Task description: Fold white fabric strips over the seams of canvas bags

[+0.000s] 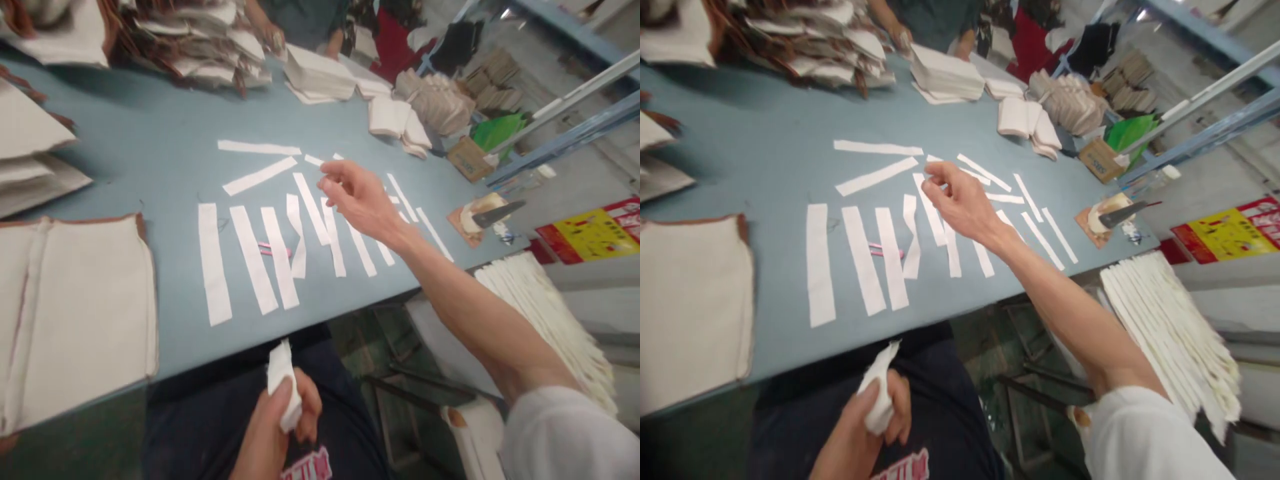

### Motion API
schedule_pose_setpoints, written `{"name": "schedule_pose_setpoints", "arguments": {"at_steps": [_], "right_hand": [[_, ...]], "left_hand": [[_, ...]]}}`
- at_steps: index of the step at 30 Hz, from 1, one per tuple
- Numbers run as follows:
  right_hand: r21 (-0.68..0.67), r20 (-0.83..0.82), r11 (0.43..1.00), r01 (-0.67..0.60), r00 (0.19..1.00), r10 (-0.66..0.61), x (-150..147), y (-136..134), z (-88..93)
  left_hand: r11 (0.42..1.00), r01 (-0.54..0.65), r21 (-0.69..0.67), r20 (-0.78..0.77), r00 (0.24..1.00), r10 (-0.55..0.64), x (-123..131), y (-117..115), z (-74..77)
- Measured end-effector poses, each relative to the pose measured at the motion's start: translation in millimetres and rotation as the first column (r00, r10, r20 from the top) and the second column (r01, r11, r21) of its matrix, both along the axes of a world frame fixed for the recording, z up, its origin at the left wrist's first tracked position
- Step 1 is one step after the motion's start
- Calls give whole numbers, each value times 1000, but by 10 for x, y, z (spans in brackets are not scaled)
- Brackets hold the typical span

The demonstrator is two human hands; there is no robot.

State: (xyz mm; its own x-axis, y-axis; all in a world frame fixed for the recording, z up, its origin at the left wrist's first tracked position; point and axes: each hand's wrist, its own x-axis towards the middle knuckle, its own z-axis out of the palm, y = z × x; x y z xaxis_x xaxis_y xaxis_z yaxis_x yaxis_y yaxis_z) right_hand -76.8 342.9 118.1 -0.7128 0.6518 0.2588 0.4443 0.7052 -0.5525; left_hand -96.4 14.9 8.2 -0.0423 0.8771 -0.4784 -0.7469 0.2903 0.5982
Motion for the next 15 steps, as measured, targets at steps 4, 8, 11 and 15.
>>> {"name": "schedule_pose_setpoints", "arguments": {"at_steps": [4,8,11,15], "right_hand": [[-29,-137,996,-79,988,74,814,-1074,-53],[314,-148,923,-222,949,278,1300,-1795,-307],[456,-107,846,-277,926,361,1410,-2043,-515],[505,-100,819,-273,924,369,1429,-2150,-704]], "left_hand": [[972,-213,-98,276,933,233,-59,166,223],[849,-337,-408,215,868,448,-75,294,532],[821,-374,-431,212,843,495,-5,317,669],[847,-383,-368,213,852,478,122,295,720]]}}
